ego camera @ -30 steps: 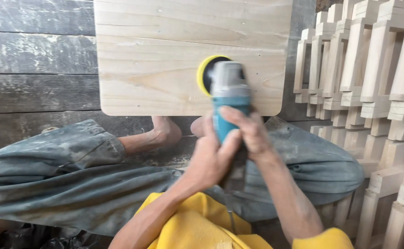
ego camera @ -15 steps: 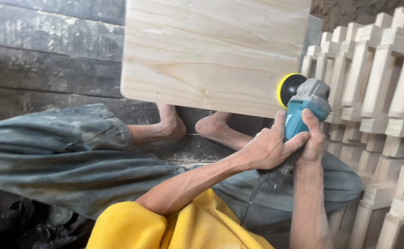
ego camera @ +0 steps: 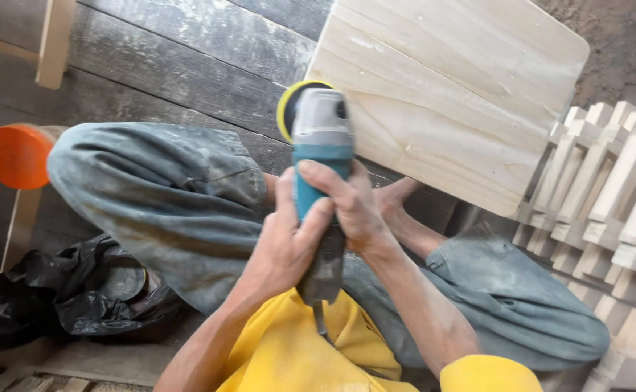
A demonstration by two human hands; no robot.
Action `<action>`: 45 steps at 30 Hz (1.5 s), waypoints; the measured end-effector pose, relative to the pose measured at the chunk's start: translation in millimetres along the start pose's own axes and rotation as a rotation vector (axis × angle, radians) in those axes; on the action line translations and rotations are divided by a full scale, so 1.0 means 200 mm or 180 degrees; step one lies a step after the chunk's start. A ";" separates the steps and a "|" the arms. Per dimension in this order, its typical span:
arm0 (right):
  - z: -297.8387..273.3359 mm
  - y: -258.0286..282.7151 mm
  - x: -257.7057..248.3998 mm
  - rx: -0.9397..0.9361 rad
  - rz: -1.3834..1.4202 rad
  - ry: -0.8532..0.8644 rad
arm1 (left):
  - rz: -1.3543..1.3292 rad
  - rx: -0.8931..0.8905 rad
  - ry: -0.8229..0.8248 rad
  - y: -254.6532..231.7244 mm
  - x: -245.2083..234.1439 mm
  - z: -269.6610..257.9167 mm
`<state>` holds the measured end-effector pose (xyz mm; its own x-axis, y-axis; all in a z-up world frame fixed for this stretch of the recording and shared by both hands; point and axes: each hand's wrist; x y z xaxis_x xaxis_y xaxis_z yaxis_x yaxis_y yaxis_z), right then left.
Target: Using a power sander to smooth the surfaces and edges of wooden boards and assembled furniture components.
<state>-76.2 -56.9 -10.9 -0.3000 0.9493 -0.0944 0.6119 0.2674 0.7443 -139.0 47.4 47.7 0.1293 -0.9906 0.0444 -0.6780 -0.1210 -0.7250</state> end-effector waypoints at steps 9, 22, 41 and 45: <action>-0.18 -0.22 -0.51 -0.0040 -0.0085 -0.0312 | 0.0071 0.0000 0.0670 0.14 0.43 0.02; -0.35 -0.46 -1.46 -0.0292 0.1482 -0.1459 | 0.1214 0.3230 0.1920 0.44 1.45 0.32; 0.08 0.24 -0.03 0.0103 0.0146 -0.0055 | 0.0440 -0.0006 -0.0183 -0.10 0.00 0.17; 0.02 0.12 -0.36 0.0308 -0.0007 -0.0412 | 0.0405 -0.0016 0.0515 -0.09 0.31 0.23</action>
<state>-37.3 -118.8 11.2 -0.2084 0.9604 -0.1852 0.6810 0.2784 0.6774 -85.7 -8.3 32.6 -0.0752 -0.9952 0.0629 -0.6851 0.0057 -0.7284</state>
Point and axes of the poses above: each hand's wrist, its own z-axis towards the middle knuckle, its own x-axis out of the palm, y = z × x, and after that the axes turned 8 degrees about -z, right-handed
